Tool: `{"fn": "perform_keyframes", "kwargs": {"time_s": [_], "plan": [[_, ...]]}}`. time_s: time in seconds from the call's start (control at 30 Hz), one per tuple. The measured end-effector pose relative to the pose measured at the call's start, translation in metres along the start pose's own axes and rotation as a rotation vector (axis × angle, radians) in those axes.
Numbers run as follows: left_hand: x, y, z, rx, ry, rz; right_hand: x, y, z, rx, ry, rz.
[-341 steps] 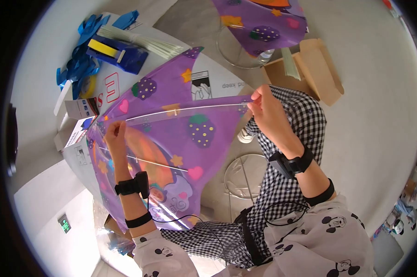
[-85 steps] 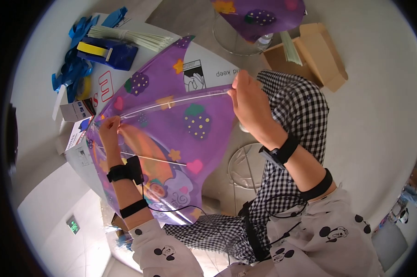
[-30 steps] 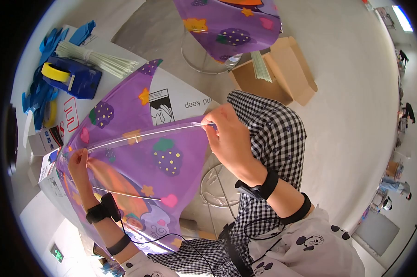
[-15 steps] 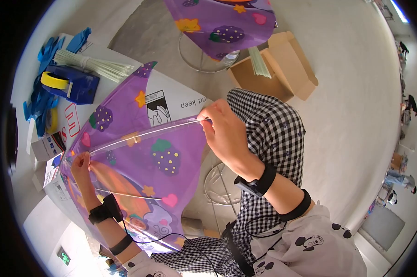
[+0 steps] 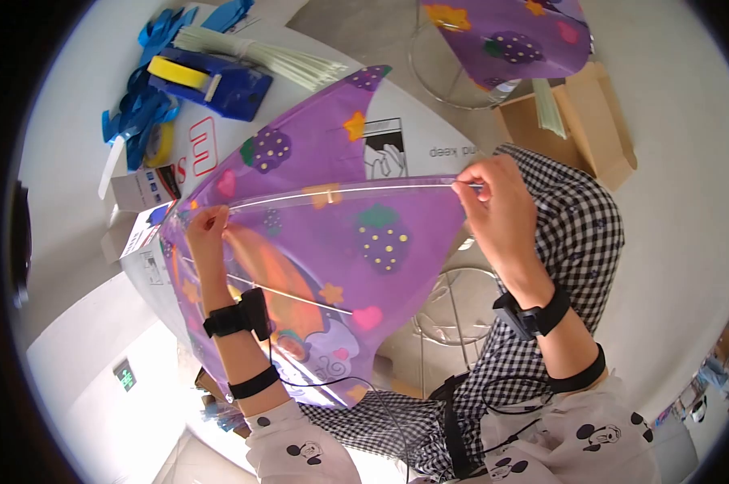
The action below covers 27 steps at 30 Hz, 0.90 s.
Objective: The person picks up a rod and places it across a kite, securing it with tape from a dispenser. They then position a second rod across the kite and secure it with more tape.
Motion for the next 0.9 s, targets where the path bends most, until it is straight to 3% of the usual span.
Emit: {"fn": "perform_keyframes", "kwargs": {"time_s": [0.9], "plan": [[-0.002,-0.003,-0.012,0.007,-0.054,0.072,0.000,0.000,0.000,-0.082,-0.001,0.020]]}}
Point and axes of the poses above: each hand's wrist, its own x-axis towards the middle knuckle, its own y-axis out of the palm, z = x × y, the point moved 2 cm from there along x, towards the middle knuckle
